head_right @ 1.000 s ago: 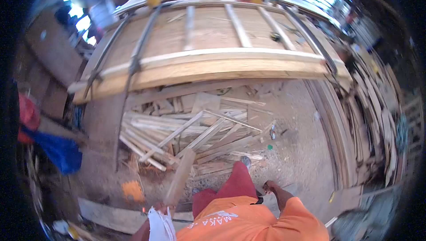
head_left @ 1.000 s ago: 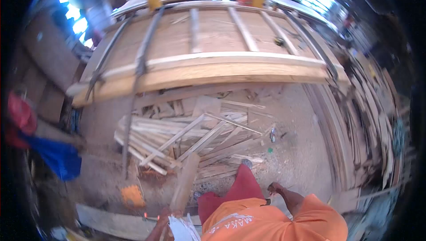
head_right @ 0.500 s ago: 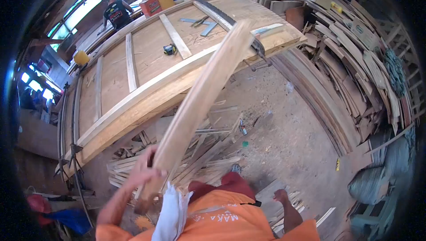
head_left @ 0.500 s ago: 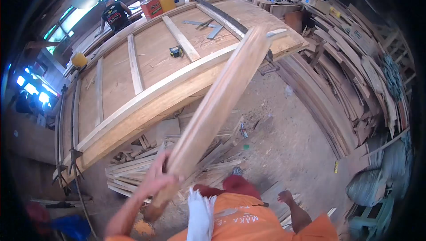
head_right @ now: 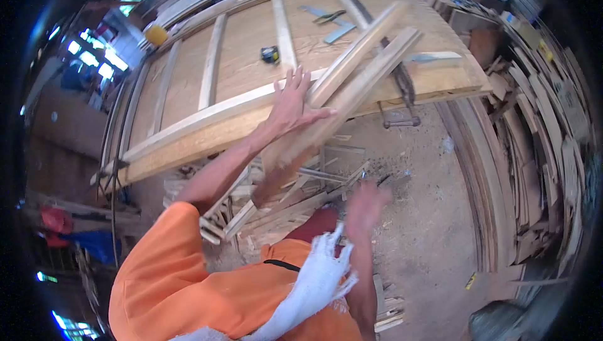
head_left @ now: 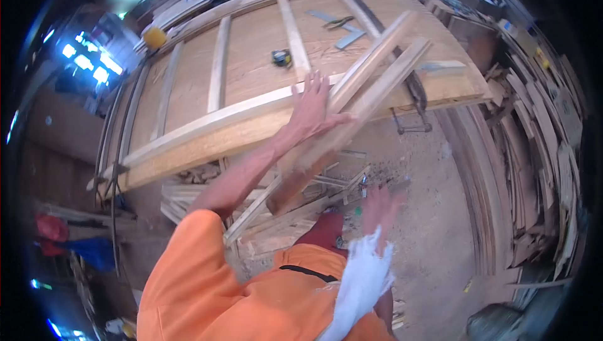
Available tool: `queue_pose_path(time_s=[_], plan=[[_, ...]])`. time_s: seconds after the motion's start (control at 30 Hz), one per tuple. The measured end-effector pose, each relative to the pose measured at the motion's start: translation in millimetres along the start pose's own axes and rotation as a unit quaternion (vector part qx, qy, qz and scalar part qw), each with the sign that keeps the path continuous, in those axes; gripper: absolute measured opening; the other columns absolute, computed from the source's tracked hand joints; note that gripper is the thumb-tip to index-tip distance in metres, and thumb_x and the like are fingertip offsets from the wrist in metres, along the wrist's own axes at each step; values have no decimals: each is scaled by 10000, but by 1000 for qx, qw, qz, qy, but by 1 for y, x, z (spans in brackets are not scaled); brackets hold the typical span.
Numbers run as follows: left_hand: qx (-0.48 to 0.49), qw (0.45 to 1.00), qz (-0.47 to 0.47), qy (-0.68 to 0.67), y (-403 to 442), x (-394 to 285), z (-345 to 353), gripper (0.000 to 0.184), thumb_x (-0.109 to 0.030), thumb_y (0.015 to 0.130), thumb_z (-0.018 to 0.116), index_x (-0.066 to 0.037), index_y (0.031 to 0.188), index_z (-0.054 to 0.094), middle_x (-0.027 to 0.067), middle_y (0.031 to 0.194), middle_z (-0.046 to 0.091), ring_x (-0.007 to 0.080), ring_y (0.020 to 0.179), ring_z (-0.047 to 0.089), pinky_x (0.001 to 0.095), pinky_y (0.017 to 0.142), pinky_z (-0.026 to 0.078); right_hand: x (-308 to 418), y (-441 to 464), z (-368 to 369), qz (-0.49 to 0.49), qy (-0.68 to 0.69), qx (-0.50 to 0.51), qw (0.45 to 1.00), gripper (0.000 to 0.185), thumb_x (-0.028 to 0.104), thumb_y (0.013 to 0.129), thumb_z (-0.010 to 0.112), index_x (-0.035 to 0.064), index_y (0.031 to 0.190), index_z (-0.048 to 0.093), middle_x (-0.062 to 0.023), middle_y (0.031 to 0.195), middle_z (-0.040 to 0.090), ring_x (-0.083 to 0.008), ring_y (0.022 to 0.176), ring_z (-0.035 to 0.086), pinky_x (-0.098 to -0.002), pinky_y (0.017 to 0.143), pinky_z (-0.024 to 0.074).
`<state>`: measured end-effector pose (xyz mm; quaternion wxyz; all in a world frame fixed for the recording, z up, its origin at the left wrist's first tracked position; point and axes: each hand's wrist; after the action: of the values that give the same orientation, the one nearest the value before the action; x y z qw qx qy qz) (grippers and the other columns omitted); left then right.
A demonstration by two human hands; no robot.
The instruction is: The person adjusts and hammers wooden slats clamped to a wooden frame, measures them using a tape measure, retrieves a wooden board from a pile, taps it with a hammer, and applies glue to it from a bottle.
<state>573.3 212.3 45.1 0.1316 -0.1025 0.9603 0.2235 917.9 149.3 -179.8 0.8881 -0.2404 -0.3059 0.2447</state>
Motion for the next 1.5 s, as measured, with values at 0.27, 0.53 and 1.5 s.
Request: queue_pose_path(time_s=[0.27,0.53,1.5], plan=[[45,998,-26,40,7,12,63,965,-475,898,769,66,1578,350,325,1666,307,459,1572,281,721,1231,177,-2,77,232,-201,-316,202,905,675,253,1092,578,-3,1656,310,-198,1631,467,-273,1433,506,-353,1172,394],[71,996,-41,-45,10,18,37,706,-290,913,779,40,1441,448,313,1529,438,503,1451,423,723,1202,238,-12,92,240,-371,-428,99,818,541,355,1084,628,-96,1370,544,-178,1093,706,-224,970,657,-354,860,530],[-136,967,-199,82,-93,358,-208,632,-378,916,811,62,1320,604,324,1201,666,435,1169,656,489,993,494,125,21,399,-170,-475,169,847,528,482,1128,486,8,1237,690,-66,1046,687,-130,899,635,-299,770,533]])
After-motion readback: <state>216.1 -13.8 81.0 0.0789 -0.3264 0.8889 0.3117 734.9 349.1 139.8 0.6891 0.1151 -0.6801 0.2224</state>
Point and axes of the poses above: each hand's wrist, its own y-axis towards the middle knuckle, its own z-axis out of the palm, x = y × z
